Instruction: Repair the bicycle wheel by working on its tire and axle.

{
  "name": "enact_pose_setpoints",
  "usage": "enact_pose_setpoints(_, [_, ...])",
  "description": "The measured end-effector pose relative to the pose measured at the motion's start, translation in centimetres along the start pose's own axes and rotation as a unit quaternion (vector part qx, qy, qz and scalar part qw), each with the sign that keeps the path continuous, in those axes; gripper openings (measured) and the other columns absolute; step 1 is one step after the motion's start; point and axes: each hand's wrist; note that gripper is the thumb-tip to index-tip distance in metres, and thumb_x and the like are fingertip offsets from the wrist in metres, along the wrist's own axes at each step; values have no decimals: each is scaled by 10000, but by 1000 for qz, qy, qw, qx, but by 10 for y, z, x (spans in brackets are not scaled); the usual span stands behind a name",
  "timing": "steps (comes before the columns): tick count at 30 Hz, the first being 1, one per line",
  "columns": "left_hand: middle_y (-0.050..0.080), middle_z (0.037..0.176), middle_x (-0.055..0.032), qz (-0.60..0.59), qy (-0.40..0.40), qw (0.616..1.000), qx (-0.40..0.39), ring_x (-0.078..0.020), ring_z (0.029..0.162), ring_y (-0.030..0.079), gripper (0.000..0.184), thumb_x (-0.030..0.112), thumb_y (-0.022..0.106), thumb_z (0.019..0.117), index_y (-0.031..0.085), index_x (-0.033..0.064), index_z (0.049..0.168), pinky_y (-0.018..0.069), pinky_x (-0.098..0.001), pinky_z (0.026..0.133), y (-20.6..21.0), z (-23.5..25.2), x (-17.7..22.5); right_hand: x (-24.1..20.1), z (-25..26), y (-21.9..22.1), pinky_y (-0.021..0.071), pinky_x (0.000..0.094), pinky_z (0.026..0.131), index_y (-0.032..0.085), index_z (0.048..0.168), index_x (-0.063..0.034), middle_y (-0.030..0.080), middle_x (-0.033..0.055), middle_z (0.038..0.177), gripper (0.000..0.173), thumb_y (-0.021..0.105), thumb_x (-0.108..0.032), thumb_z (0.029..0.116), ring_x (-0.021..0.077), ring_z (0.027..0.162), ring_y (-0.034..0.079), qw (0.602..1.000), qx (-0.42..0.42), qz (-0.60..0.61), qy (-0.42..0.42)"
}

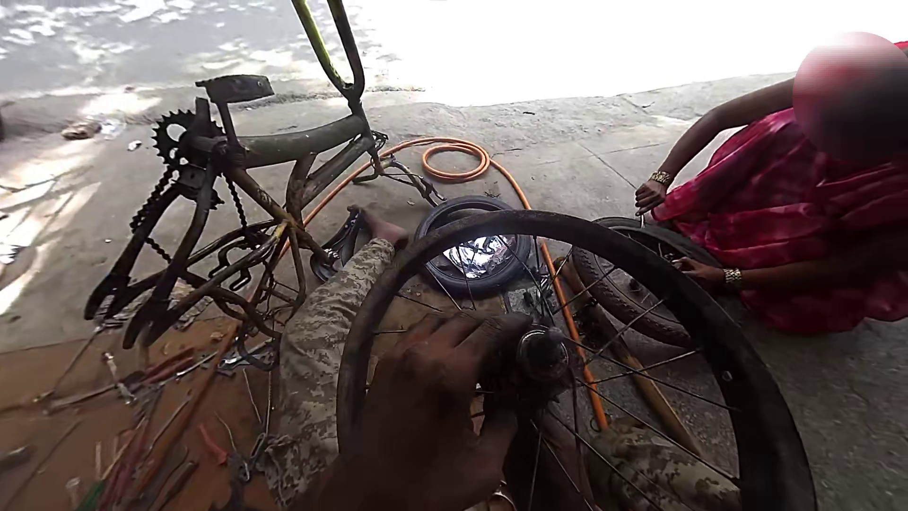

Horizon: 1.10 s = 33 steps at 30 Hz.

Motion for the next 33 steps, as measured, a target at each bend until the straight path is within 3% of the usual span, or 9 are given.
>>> enact_pose_setpoints(5, [711,1147,77,-203,-60,977,-5,-37,1083,668,498,238,840,776,682,168,1243,596,-312,939,64,8,-63,-5,34,4,635,290,727,607,1138,89,724,105,885,223,407,14,1075,138,780,726,969,167,-161,-83])
enact_pose_setpoints(8, [705,1195,-37,-326,-107,939,-19,-144,1115,680,612,106,832,784,584,70,1343,588,-384,993,125,-1,-105,14,67,-42,634,318,772,638,1165,69,731,107,924,206,486,-29,1067,149,809,721,961,178,-182,-105])
enact_pose_setpoints(12, [719,1187,-62,-386,-192,901,-54,-176,1091,697,696,59,818,803,496,81,1421,594,-386,963,182,-27,-144,43,97,-94,624,377,786,583,1228,37,695,152,1006,226,457,-91,1090,207,877,703,974,173,-126,-68])
enact_pose_setpoints(15, [721,1206,-83,-400,-270,872,-77,-192,1055,714,738,25,791,841,411,76,1471,602,-386,917,206,-49,-161,49,104,-99,616,400,736,641,1135,51,693,160,918,179,532,-65,1055,217,796,692,944,224,-232,-66])
enact_pose_setpoints(18, [705,1248,-94,-420,-323,844,-83,-206,1044,717,732,8,759,881,359,92,1488,603,-395,891,218,-62,-166,51,109,-96,610,329,693,653,1150,38,712,124,907,188,530,-76,1064,155,743,699,914,235,-329,-47])
enact_pose_setpoints(23, [629,1390,-104,-450,-382,795,-139,-216,1142,678,769,100,743,937,268,119,1541,559,-411,955,222,-81,-168,58,131,-116,621,355,759,630,1257,48,703,182,1024,255,519,-98,1080,182,810,718,884,247,-396,-19])
enact_pose_setpoints(26, [593,1436,-125,-484,-410,752,-178,-246,1209,650,832,159,775,923,239,147,1559,540,-431,1000,217,-84,-174,56,134,-124,598,369,766,668,1211,21,711,161,996,229,528,-96,1072,179,809,696,871,227,-434,-33])
enact_pose_setpoints(30, [454,1541,-177,-535,-464,676,-202,-351,1260,592,990,134,724,932,16,237,1617,537,-532,975,209,-86,-197,54,138,-131,619,379,780,670,1222,19,725,165,994,233,543,-98,1067,186,803,719,870,176,-459,-38])
enact_pose_setpoints(33, [477,1530,-170,-448,-458,738,-212,-353,1315,549,705,266,492,1021,159,159,1633,498,-565,1004,178,-77,-221,56,136,-128,625,383,819,649,1222,43,719,192,1036,233,520,-83,1075,209,845,735,885,121,-449,-28])
Point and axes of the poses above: each hand's wrist, its own z-axis towards the middle knuckle, its own y-axis out of the palm, x = y × z
